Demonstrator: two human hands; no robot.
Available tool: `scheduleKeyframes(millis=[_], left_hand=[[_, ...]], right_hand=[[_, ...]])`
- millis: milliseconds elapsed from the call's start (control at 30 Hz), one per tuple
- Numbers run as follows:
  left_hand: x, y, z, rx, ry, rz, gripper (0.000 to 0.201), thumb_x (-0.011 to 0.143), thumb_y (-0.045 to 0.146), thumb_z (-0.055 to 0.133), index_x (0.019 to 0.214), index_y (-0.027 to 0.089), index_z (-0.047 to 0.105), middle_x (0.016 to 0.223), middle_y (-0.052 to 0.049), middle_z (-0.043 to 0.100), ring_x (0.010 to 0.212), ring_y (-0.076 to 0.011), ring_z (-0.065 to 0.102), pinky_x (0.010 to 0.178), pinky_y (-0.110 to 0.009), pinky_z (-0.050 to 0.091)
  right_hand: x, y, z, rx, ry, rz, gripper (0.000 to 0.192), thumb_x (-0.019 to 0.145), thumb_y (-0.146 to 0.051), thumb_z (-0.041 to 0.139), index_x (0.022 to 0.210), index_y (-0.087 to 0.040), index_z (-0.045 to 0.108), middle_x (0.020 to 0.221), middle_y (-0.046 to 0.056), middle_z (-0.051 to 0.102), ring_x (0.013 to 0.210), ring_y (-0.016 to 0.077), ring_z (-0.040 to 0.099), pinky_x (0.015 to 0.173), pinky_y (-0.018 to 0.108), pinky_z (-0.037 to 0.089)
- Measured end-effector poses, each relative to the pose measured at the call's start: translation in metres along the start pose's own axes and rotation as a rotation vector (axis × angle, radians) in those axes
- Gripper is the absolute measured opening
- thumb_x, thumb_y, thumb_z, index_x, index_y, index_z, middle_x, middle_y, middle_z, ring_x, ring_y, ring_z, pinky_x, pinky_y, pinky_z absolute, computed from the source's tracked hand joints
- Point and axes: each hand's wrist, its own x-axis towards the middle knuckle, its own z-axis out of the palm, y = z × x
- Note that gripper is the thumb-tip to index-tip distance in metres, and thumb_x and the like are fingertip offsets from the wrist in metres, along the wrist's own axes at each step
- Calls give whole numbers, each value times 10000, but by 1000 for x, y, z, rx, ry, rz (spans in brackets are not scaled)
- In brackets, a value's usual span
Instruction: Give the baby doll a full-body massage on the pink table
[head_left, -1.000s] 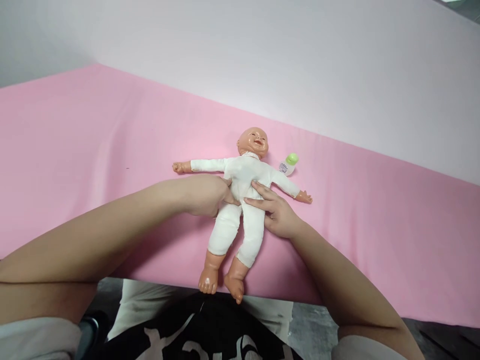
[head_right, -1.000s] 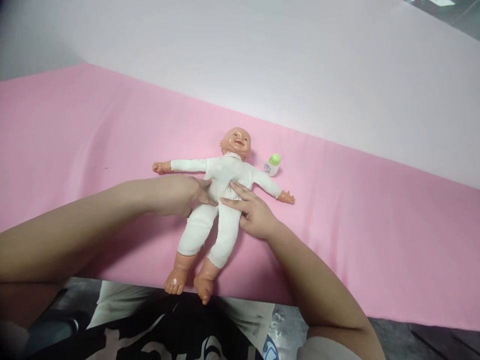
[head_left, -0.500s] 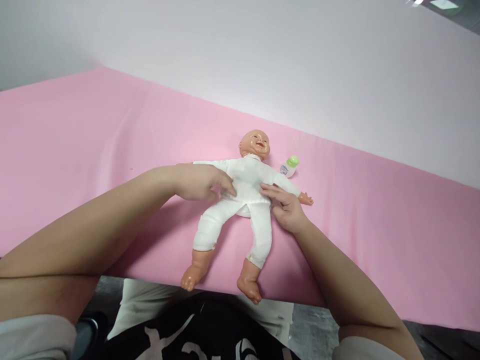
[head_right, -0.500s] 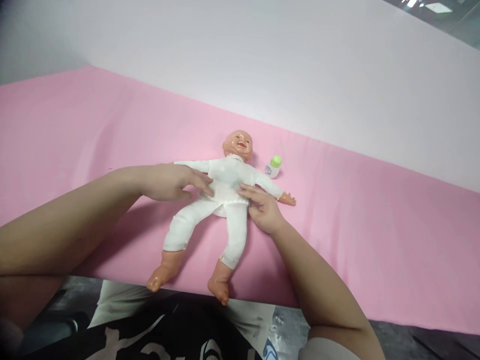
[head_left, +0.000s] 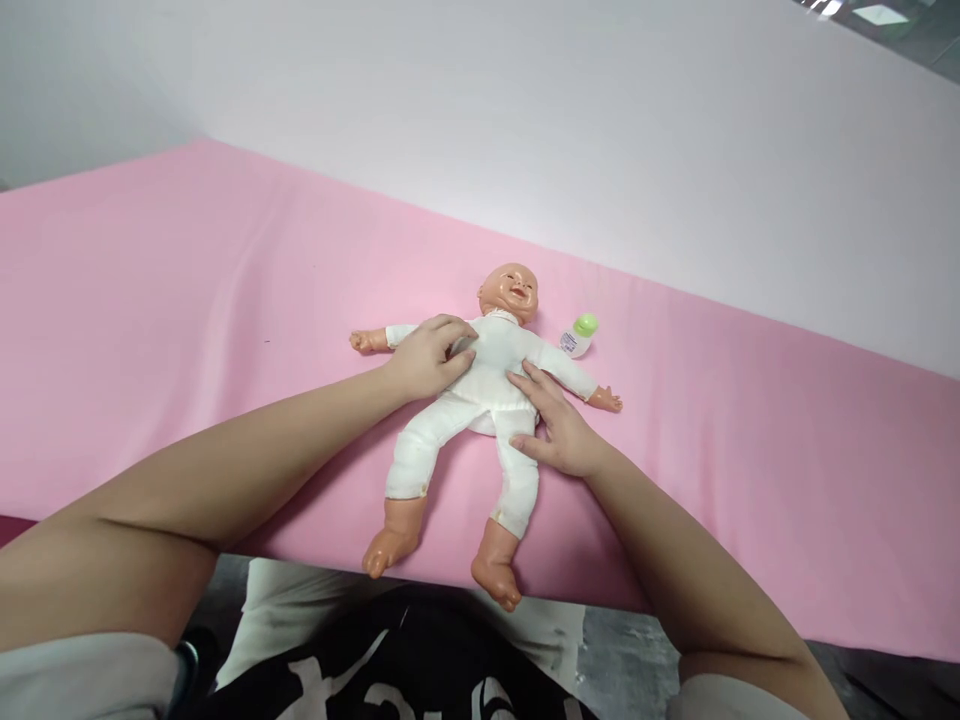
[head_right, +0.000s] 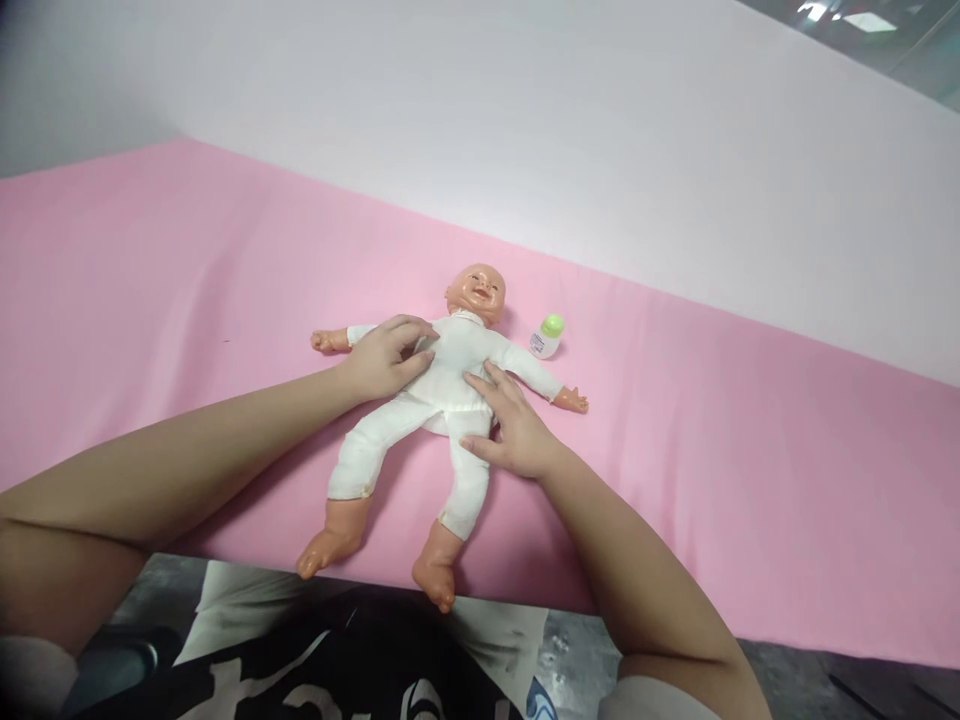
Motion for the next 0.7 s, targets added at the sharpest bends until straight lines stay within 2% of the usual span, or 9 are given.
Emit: scheduleKeyframes(millis=[67,167,300,400,467,533,600,667,700], left_hand=[[-1,-4,5,8,11,18,360,943,371,602,1230,202,738,1314,-120,706,1229,-303,678,1109,-480,547],[0,-9,6,4,75,-1,343,939,313,582,1224,202,737,1361,-124,679,1278,-294,659,1134,-468,539],[4,-14,3,4,171,-29,339,950,313,571,1229,208,732,1388,-129,654,1359,-296,614,1195,-488,493],[16,-19,4,-70,182,-81,388,890,300,622,1257,226,723,1410,-122,629,1354,-302,613,1122,-475,545],[32,-22,8,-146,145,-127,477,812,281,685,1285,236,720,1426,-122,615,1343,-321,613,1073,-469,569],[56,-23,15,-245,141,-197,546,763,273,743,1307,236,726,1425,-125,624,1351,-345,605,1123,-489,532],[84,-21,23,-428,213,-382,552,750,294,793,1296,225,743,1381,-120,668,1323,-370,620,1139,-502,509],[112,-17,32,-709,333,-575,494,777,281,773,1264,205,760,1309,-110,720,1269,-365,657,1136,-493,502],[124,-14,38,-748,364,-583,462,816,299,744,1267,199,755,1336,-106,723,1278,-343,662,1149,-472,495]], right_hand=[[0,1,-1,12,-11,4,987,893,-672,785,1713,-301,378,1843,126,163,1706,422,136,1349,678,212],[1,2,-2,18,44,-26,925,923,-660,755,1699,-299,405,1826,132,227,1690,411,214,1346,667,244],[6,-2,-4,-56,246,-66,706,983,-582,697,1609,-296,537,1682,140,496,1577,388,442,1301,647,362],[20,-4,-10,-104,381,-30,553,1017,-534,649,1513,-291,623,1495,140,651,1415,368,587,1213,631,470],[38,-1,-17,-92,430,9,567,1002,-551,662,1501,-284,623,1461,147,660,1355,366,613,1174,629,500],[65,9,-25,-41,495,31,619,967,-585,703,1501,-284,617,1490,145,642,1375,360,592,1180,612,494],[99,22,-30,84,603,110,741,910,-619,754,1529,-250,584,1585,167,568,1428,364,555,1210,604,466],[134,35,-32,288,713,229,819,882,-631,769,1570,-253,535,1674,150,482,1502,357,503,1267,597,400],[150,41,-31,445,759,267,834,875,-625,773,1582,-265,517,1680,127,479,1548,333,463,1291,567,376]])
